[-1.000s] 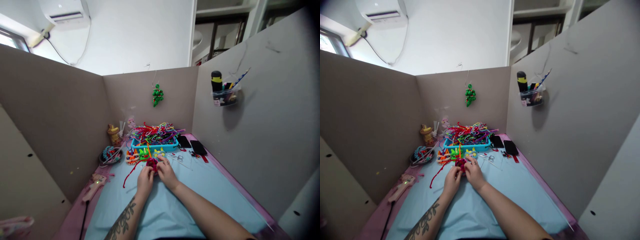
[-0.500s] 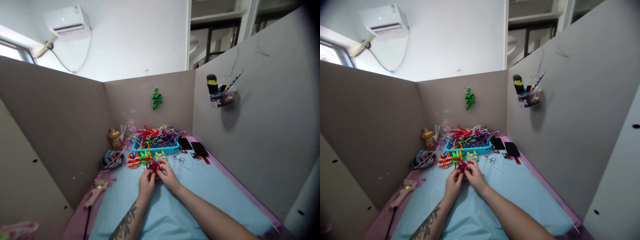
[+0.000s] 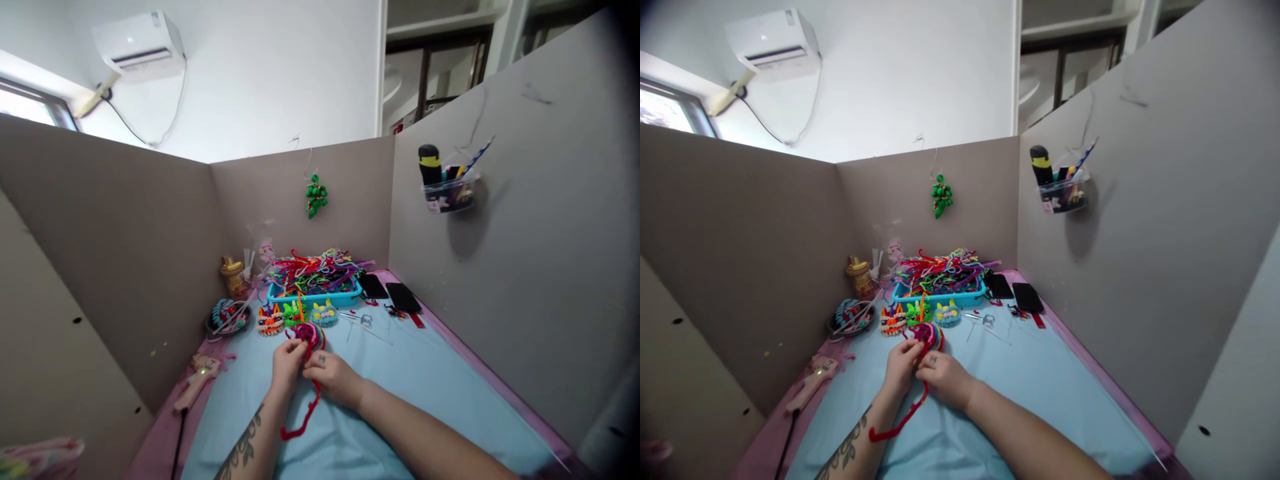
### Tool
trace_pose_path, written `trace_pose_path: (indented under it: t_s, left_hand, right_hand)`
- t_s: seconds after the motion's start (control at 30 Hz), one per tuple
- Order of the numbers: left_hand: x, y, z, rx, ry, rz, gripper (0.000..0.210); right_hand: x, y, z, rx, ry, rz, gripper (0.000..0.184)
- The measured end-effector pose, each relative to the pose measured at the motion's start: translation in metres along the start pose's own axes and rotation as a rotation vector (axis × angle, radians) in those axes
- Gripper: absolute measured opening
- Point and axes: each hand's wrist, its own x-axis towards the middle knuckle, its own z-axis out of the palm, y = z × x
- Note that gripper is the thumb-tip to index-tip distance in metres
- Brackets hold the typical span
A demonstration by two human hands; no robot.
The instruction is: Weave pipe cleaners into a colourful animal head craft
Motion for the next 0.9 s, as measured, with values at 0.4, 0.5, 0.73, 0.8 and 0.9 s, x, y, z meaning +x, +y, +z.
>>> trace_pose_path:
  t_s: [0.4, 0.5, 0.73, 0.8, 0.9]
  left_hand:
    - [0.0, 0.0, 0.003, 0.082, -0.073, 0.202, 0.018]
    - [-0.001, -0.005, 0.005, 0.184, -0.1, 0.276, 0.018]
    - [-0.006, -0.01, 0.006, 0.324, -0.16, 0.457, 0.021]
    - [-0.006, -0.007, 0.005, 0.337, -0.146, 0.433, 0.024]
    - [-0.007, -0.001, 0.002, 0.382, -0.108, 0.388, 0.024]
  right_hand:
    - [0.002, 0.003, -0.01, 0.015, 0.216, 0.406, 0.026]
    - [0.002, 0.012, -0.009, -0.08, 0.256, 0.518, 0.024]
    - [0.0, 0.023, -0.002, -0.029, 0.203, 0.544, 0.017]
    - [0.0, 0.026, -0.001, 0.009, 0.217, 0.565, 0.016]
    - [0.0, 0.031, -0.001, 0.063, 0.256, 0.6, 0.016]
